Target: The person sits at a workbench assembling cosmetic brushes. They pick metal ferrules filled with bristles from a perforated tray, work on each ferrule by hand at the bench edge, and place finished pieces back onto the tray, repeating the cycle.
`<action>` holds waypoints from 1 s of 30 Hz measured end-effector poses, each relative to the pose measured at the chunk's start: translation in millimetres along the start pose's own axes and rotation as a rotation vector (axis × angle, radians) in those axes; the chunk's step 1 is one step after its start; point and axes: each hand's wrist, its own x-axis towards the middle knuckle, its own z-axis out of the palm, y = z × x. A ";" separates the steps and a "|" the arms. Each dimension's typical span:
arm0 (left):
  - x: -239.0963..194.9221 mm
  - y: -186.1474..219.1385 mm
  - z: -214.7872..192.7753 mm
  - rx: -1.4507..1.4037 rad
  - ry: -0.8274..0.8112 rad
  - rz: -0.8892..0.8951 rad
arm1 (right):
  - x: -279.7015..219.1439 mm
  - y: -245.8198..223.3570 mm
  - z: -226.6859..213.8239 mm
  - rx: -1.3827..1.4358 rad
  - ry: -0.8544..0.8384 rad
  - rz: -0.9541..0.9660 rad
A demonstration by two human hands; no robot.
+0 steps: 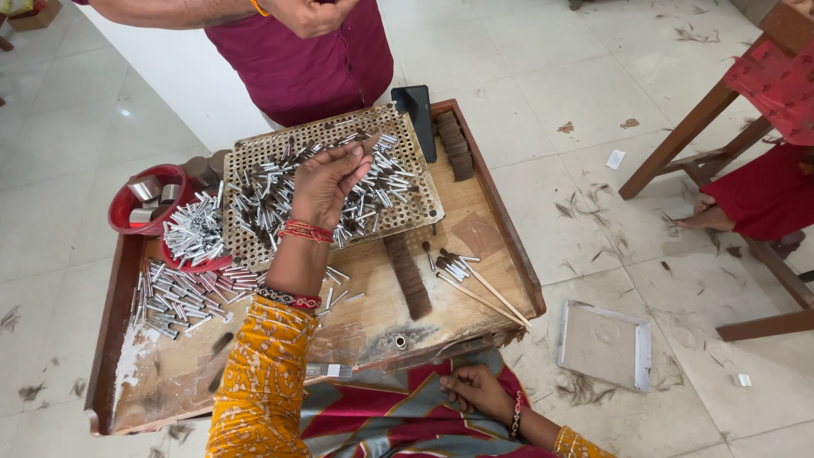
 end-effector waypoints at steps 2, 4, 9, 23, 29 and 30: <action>0.3 -0.8 0.1 0.000 0.002 -0.002 | 0.5 1.2 0.0 0.006 -0.001 -0.006; 0.3 -1.1 0.3 0.000 0.003 -0.004 | 1.7 3.8 -0.2 0.012 -0.001 -0.012; 0.7 -1.7 -0.3 0.012 -0.001 -0.009 | 3.3 7.7 -1.5 0.010 0.011 0.005; 0.1 -3.0 -3.0 0.011 -0.014 -0.014 | -1.7 -0.3 -0.3 0.021 0.004 0.009; 1.6 -7.7 -8.6 -0.005 -0.007 -0.021 | 0.6 4.8 -1.3 0.013 -0.001 0.004; 0.9 -7.4 -8.1 -0.006 -0.001 -0.020 | 1.2 5.9 -1.7 0.005 0.000 0.004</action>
